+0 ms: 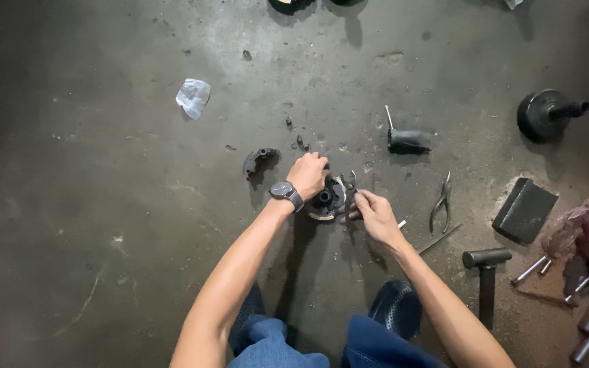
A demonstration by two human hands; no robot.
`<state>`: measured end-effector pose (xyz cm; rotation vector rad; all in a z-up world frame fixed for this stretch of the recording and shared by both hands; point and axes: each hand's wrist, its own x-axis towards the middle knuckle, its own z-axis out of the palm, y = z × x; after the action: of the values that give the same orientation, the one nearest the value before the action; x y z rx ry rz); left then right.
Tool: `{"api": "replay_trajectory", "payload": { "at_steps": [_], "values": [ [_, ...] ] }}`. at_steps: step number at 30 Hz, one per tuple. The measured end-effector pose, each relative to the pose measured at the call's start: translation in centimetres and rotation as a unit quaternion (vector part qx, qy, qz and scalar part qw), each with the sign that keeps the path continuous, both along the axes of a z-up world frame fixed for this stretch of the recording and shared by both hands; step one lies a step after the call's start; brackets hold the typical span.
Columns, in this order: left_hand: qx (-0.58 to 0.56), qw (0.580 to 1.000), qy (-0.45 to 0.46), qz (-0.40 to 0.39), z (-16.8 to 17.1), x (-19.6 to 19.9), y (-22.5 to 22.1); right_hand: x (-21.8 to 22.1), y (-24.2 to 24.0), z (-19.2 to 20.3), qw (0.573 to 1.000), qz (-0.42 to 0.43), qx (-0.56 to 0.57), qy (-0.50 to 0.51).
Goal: The person assembles a drum brake assembly on the floor. They use a hammer to seat a hub, then install brake shoes, springs, and retainers using pliers and a screwdriver. The assembly is completed and set aside.
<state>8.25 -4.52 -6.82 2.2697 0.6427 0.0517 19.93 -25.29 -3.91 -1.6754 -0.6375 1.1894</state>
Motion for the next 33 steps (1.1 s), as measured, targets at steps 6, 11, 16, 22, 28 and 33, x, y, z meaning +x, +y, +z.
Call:
{"api": "replay_trajectory", "payload": {
  "at_steps": [6, 11, 16, 22, 28, 33],
  "values": [
    [0.010, 0.999, -0.039, 0.027, 0.0, -1.3, -0.6, -0.2, 3.2, 5.6, 0.991, 0.003, -0.135, 0.026],
    [0.016, 0.998, -0.040, 0.045, -1.2, -0.9, -0.8, 0.6, 3.6, 5.0, 0.991, 0.005, -0.135, 0.024],
    [0.010, 0.999, -0.022, 0.036, -0.9, -0.9, -0.5, 1.5, 3.0, 3.2, 0.993, 0.019, -0.116, -0.028],
    [-0.001, 0.998, -0.025, 0.055, 0.0, -2.2, -0.9, 1.8, 6.0, 5.5, 0.980, 0.053, -0.179, -0.074],
    [-0.001, 0.992, -0.101, 0.074, 1.5, -4.3, -1.8, 2.5, 9.1, 8.1, 0.953, 0.090, -0.284, 0.052],
    [0.030, 0.987, -0.139, 0.076, 1.8, -4.4, -1.8, 3.5, 10.8, 8.5, 0.918, 0.149, -0.356, 0.093]
  ]
}}
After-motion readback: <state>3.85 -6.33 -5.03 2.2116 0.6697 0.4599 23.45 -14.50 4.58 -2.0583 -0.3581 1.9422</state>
